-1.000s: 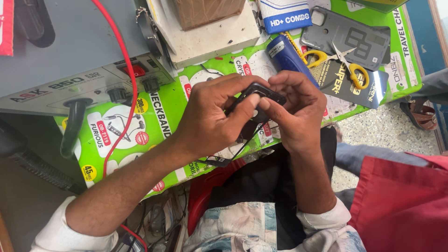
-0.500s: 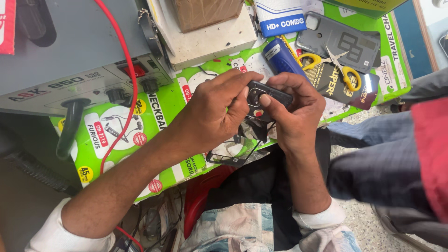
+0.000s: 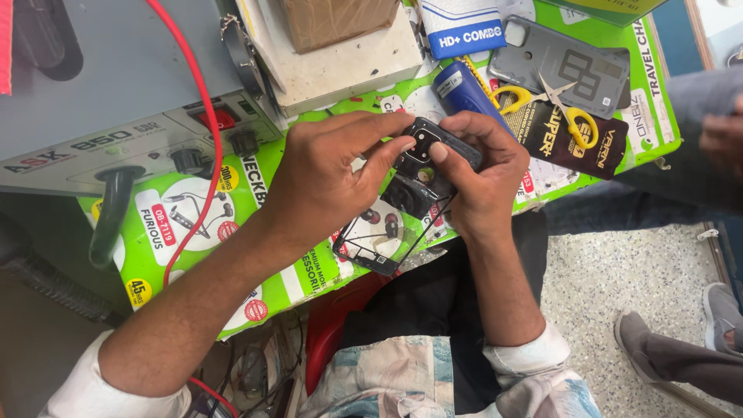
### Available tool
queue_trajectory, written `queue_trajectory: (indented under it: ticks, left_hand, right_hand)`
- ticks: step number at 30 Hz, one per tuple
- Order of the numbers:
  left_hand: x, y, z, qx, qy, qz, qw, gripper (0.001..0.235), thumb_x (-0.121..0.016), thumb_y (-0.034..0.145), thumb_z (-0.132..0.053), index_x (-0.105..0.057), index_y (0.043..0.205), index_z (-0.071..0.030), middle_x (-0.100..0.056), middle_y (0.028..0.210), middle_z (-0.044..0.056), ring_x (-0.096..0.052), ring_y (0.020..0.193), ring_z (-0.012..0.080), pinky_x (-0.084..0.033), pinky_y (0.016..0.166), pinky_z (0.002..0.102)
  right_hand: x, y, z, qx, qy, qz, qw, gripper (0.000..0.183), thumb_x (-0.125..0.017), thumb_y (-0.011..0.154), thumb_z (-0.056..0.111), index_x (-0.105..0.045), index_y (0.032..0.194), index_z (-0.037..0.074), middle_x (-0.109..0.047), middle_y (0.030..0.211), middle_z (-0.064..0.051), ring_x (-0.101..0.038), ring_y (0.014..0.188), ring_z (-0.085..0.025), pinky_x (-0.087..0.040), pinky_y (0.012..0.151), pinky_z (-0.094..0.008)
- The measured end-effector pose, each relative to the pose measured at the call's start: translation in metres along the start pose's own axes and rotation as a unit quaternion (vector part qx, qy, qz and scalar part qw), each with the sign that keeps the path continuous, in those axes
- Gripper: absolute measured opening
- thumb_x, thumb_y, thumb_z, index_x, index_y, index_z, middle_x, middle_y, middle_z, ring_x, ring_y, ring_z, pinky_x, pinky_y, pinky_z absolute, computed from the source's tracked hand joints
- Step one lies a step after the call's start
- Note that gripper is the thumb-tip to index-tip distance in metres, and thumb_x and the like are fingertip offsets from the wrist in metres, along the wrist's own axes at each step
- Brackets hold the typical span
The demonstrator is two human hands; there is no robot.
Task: The person is seated at a cluttered workbench, handling a black smartphone and a small black electronic component. They manipulate the component with their hands, then pick up the smartphone and inspect its back. The person then opens a plastic compartment box containing various electronic parts and searches through it, picking up and examining small items.
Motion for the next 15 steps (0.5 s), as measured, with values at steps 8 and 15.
queue_trajectory:
  ticks: [8,15]
  left_hand:
    - [0.002,-0.003,-0.001,-0.071,0.06,0.024,0.995,0.024,-0.07,0.093,0.009,-0.071,0.116,0.0,-0.075,0.11,0.015,-0.077,0.097,0.0285,-0.063,0.083,0.034]
    - [0.002,-0.001,-0.011,-0.131,0.129,0.067,0.981,0.019,-0.072,0.097,0.003,-0.064,0.115,0.002,-0.068,0.107,0.013,-0.068,0.094,0.0288,-0.056,0.083,0.039]
  right_hand:
    - [0.007,0.0,-0.004,0.003,0.015,0.017,1.0,0.03,-0.081,0.088,-0.003,-0.068,0.115,-0.005,-0.073,0.105,-0.01,-0.07,0.093,-0.012,-0.057,0.089,-0.025]
    - [0.015,-0.004,-0.005,-0.03,0.071,0.049,0.996,0.03,-0.082,0.087,-0.001,-0.068,0.113,-0.004,-0.072,0.106,-0.011,-0.07,0.092,-0.013,-0.059,0.087,-0.026]
Point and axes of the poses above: each hand's wrist, its own y-axis towards the middle knuckle, its own x-axis out of the back of the hand, z = x × y, the point moved 2 cm from there along y, towards the middle knuckle
